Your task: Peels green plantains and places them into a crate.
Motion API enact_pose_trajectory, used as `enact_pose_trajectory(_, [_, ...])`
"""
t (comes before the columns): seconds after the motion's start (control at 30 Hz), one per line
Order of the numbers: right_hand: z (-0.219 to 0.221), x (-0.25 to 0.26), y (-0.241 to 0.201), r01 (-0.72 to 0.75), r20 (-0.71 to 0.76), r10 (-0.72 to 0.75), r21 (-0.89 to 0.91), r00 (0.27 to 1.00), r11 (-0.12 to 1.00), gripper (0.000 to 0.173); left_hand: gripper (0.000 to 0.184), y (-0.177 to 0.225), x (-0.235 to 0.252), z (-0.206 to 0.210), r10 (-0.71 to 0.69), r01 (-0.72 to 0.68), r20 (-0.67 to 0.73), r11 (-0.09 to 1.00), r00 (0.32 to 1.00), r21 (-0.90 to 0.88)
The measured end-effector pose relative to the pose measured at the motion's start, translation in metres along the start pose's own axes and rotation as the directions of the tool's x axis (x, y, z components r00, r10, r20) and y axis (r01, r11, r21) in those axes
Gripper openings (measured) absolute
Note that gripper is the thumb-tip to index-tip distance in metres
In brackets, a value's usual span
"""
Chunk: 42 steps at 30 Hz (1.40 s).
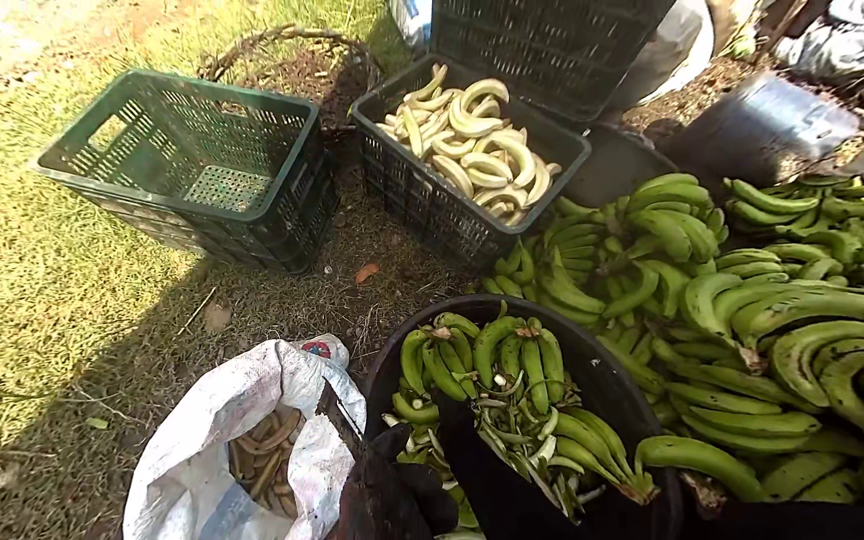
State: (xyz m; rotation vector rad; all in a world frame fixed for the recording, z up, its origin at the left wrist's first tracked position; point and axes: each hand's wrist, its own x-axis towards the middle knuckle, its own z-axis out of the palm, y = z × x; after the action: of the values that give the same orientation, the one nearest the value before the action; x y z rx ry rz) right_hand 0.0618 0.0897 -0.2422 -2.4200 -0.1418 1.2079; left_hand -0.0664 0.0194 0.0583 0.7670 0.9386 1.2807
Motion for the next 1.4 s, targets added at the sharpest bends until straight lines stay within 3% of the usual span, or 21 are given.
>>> enact_pose_trajectory(0.13, [-0.024, -0.031, 0.024, 0.054, 0.106, -0.083, 0.256, 0.991, 0.965, 0.073, 0.051, -0.003, -0.008, 0.007, -0.018, 0.024, -0.047, 0.989, 0.999, 0.147])
enact_pose_trajectory(0.23, [-0.051, -0.056, 0.034, 0.202, 0.100, -0.264, 0.408, 0.959, 0.891, 0.071, 0.047, -0.006, -0.014, 0.012, -0.019, 0.031, -0.060, 0.977, 0.998, 0.212])
enact_pose_trajectory(0.37, [-0.113, -0.077, 0.028, 0.469, 0.136, -0.556, 0.397, 0.820, 0.789, 0.066, 0.047, -0.008, -0.022, 0.018, 0.077, -0.074, -0.002, 0.957, 0.997, 0.280])
enact_pose_trajectory(0.47, [-0.177, -0.096, 0.004, 0.621, 0.148, -0.691, 0.336, 0.708, 0.708, 0.075, 0.051, -0.017, -0.019, 0.016, 0.217, -0.244, 0.126, 0.933, 0.968, 0.263])
enact_pose_trajectory(0.53, [-0.220, -0.119, -0.014, 0.669, 0.099, -0.749, 0.386, 0.655, 0.635, 0.077, 0.053, -0.022, -0.019, 0.013, 0.237, -0.280, 0.186, 0.926, 0.953, 0.254])
enact_pose_trajectory(0.6, [-0.245, -0.126, -0.017, 0.609, 0.093, -0.766, 0.548, 0.637, 0.573, 0.066, 0.054, -0.026, -0.022, 0.011, 0.196, -0.259, 0.229, 0.922, 0.953, 0.289])
enact_pose_trajectory(0.67, [-0.245, -0.108, -0.001, 0.364, 0.200, -0.762, 0.786, 0.616, 0.500, 0.047, 0.049, -0.036, -0.025, 0.012, 0.088, -0.175, 0.243, 0.915, 0.966, 0.363])
enact_pose_trajectory(0.73, [-0.243, -0.094, 0.020, 0.121, 0.328, -0.708, 0.856, 0.626, 0.503, 0.058, 0.047, -0.056, -0.027, 0.013, -0.084, -0.059, 0.261, 0.865, 0.962, 0.497])
enact_pose_trajectory(0.8, [-0.248, -0.087, 0.034, -0.021, 0.421, -0.632, 0.842, 0.650, 0.539, 0.074, 0.046, -0.078, -0.031, 0.013, -0.229, -0.027, 0.286, 0.736, 0.930, 0.676])
enact_pose_trajectory(0.9, [-0.266, -0.090, 0.043, 0.025, 0.397, -0.618, 0.828, 0.679, 0.560, 0.063, 0.047, -0.103, -0.040, 0.016, -0.358, -0.154, 0.356, 0.483, 0.863, 0.862])
enact_pose_trajectory(1.03, [-0.292, -0.095, 0.038, 0.112, 0.407, -0.686, 0.808, 0.603, 0.579, 0.051, 0.047, -0.109, -0.050, 0.032, -0.347, -0.415, 0.525, 0.345, 0.777, 0.842])
enact_pose_trajectory(1.13, [-0.306, -0.094, 0.029, 0.088, 0.473, -0.686, 0.785, 0.552, 0.613, 0.047, 0.045, -0.108, -0.053, 0.039, -0.341, -0.500, 0.607, 0.355, 0.718, 0.790])
enact_pose_trajectory(1.23, [-0.314, -0.089, 0.023, 0.125, 0.519, -0.683, 0.743, 0.513, 0.658, 0.055, 0.044, -0.107, -0.054, 0.041, -0.361, -0.489, 0.630, 0.411, 0.688, 0.770])
enact_pose_trajectory(1.33, [-0.315, -0.089, 0.018, 0.180, 0.547, -0.687, 0.705, 0.479, 0.687, 0.055, 0.043, -0.111, -0.051, 0.040, -0.394, -0.422, 0.612, 0.469, 0.686, 0.775])
enact_pose_trajectory(1.4, [-0.310, -0.092, 0.016, 0.130, 0.560, -0.673, 0.714, 0.484, 0.688, 0.053, 0.044, -0.117, -0.048, 0.039, -0.407, -0.389, 0.581, 0.463, 0.705, 0.796])
